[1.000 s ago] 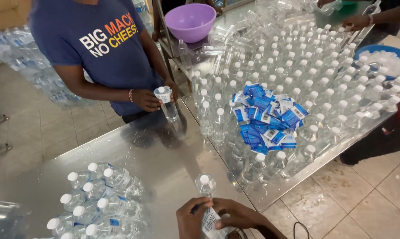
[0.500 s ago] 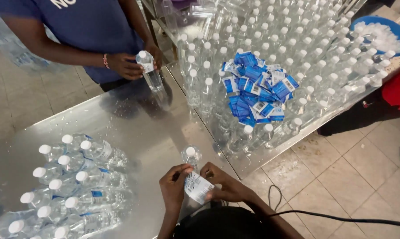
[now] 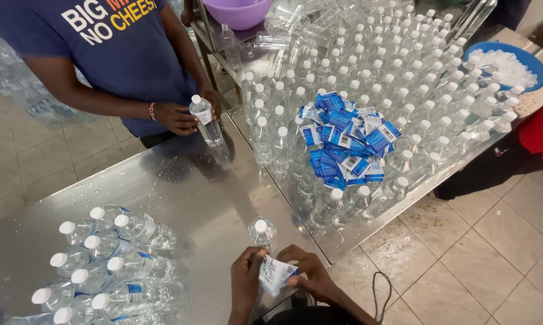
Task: The person is manually applying plastic labels to small water bottles on a production table.
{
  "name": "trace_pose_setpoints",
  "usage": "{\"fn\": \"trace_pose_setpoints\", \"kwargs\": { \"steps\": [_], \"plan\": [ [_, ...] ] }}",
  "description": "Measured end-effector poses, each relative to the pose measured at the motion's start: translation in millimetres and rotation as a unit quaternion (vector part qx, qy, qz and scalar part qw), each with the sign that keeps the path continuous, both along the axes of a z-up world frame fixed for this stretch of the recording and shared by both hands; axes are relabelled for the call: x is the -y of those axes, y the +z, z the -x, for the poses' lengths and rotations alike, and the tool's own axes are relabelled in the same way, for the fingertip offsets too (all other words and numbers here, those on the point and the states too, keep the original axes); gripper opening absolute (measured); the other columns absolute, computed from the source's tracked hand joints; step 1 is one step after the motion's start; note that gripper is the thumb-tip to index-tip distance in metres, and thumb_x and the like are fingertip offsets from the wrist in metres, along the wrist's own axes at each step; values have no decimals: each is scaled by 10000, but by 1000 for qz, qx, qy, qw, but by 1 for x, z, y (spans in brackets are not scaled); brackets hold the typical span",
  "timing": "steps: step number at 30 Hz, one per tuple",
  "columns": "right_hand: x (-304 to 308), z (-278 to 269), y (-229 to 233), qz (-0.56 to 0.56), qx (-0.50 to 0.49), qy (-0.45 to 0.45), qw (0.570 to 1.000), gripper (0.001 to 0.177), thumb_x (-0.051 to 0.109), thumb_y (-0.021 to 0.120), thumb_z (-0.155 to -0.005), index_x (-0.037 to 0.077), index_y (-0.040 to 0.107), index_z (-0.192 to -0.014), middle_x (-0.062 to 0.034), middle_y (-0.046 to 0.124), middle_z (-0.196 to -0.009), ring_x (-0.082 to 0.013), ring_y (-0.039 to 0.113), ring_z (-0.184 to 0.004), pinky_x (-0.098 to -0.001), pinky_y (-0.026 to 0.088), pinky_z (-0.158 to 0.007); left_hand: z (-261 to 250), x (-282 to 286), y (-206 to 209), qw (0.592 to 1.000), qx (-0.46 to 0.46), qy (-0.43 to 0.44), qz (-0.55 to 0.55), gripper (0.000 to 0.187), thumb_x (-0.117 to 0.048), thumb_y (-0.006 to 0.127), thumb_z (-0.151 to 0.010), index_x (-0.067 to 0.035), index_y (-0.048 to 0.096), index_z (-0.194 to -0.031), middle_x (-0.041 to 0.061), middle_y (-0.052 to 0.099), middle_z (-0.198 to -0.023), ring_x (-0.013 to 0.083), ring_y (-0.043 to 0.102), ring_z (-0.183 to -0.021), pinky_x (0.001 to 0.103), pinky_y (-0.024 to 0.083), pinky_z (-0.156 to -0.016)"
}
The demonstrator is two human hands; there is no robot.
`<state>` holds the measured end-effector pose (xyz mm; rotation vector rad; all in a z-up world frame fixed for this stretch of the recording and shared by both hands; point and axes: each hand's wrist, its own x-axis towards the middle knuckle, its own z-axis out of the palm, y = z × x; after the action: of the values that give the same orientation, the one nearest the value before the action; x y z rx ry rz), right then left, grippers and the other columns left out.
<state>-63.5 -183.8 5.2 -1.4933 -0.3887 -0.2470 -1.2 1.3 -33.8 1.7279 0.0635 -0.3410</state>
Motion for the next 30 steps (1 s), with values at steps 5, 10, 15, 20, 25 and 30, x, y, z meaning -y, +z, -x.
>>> {"fn": "trace_pose_setpoints", "kwargs": {
  "steps": [5, 10, 15, 20, 25, 30],
  "plan": [
    [5, 0, 9, -5, -87, 38, 995, 487, 534, 748, -1003, 56, 802, -1072, -80, 776, -1034, -209, 707, -923, -340, 503, -793, 10, 5, 13, 991, -67, -27, 115, 390, -429, 593, -1039, -84, 765, -975, 75, 740, -836, 187, 643, -716, 339, 454, -634],
    [6, 2, 13, -17, -76, 110, 991, 453, 560, 794, -973, 155, 827, -1173, -104, 804, -1186, -283, 697, -1125, -438, 517, -949, 17, 2, -4, 876, -132, 0, 464, 316, -350, 605, -1076, -102, 581, -881, 111, 700, -930, 328, 733, -1075, 477, 522, -946],
    [2, -5, -26, -276, -150, 168, 935, 467, 519, 858, -927, 55, 834, -881, -124, 757, -906, -254, 697, -841, -361, 488, -729, 14, -8, 2, 773, -170, -98, 604, 333, -382, 604, -1070, -100, 521, -915, 70, 655, -757, 205, 624, -699, 401, 522, -851],
    [5, -16, -36, -303, -246, 151, 908, 393, 437, 806, -959, 73, 683, -877, -94, 753, -853, -229, 705, -696, -319, 476, -583, 12, -3, -11, 842, -152, -96, 508, 355, -362, 641, -1049, -87, 534, -851, 109, 630, -726, 200, 578, -583, 335, 411, -505],
    [12, -25, -46, -258, -264, 168, 914, 345, 396, 858, -929, 132, 659, -830, 15, 660, -715, -138, 593, -642, -283, 422, -631, 8, -1, -15, 871, -180, -153, 432, 665, -688, 511, -1006, -52, 697, -971, 83, 686, -816, 188, 653, -710, 315, 514, -633],
    [18, -25, -58, -289, -285, 201, 891, 430, 433, 814, -952, 145, 584, -731, 43, 560, -634, -92, 509, -561, -257, 339, -561, 6, -15, -40, 896, -151, -186, 373, 358, -367, 876, -905, -31, 757, -930, 50, 720, -826, 168, 652, -730, 293, 440, -657]
  ]
}}
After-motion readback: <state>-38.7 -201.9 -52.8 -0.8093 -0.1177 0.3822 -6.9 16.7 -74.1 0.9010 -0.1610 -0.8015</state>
